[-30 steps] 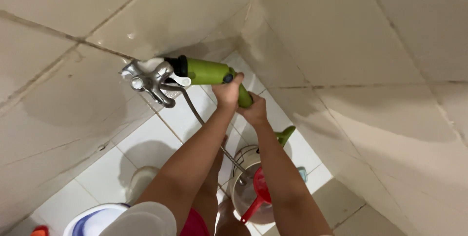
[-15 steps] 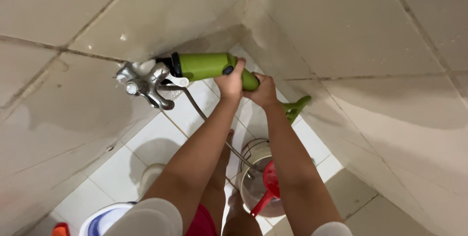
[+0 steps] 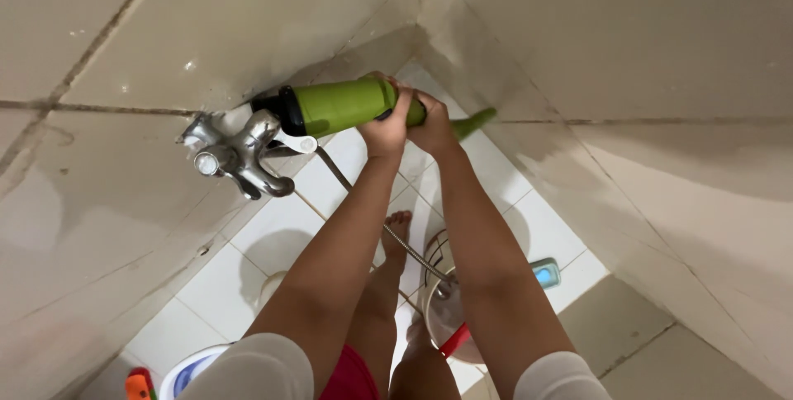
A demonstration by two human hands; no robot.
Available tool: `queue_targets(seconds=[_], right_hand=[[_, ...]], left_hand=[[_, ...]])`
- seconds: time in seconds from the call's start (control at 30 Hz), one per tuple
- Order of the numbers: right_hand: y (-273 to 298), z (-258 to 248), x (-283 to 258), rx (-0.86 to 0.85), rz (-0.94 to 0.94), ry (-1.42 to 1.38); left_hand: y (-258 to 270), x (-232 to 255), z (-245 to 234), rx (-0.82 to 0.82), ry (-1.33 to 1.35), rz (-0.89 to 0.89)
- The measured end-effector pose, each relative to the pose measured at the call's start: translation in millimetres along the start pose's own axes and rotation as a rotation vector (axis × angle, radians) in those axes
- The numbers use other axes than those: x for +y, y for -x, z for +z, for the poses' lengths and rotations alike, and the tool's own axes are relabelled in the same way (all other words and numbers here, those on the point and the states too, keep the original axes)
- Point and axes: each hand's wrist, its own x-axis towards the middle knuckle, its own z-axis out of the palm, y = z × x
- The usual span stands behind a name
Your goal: Cleaning a bathroom wall and toilet using a scrubber tool and water.
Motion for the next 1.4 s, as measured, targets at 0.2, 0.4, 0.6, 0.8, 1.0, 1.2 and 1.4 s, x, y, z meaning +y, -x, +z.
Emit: queue_targets(seconds=[0.2, 0.4, 0.6, 0.8, 1.0, 1.2, 1.4], right_hand=[[-7, 27, 17, 0.031, 0.164, 0.074], [9, 46, 42, -0.149, 0.235, -0.21], [20, 54, 48, -0.199, 0.371, -0.039], [9, 28, 28, -0.161, 0.277, -0.113], [0, 7, -6, -0.14, 0.232, 0.002], [10, 4, -14, -0.12, 0.263, 0.073], [15, 2, -20, -0.089, 0.245, 0.134]], left_hand=[[-11, 1, -10, -0.066, -0.057, -0.079], [2, -3, -27, -0.064, -0.245, -0.189], [5, -7, -31, 0.013, -0.337, -0.186], [1, 10, -14, -0.017, -0.17, -0.103], [1, 6, -3, 0.079, -0.185, -0.129], [6, 12, -4, 0.075, -0.081, -0.235], [8, 24, -4, 0.047, -0.153, -0.226]])
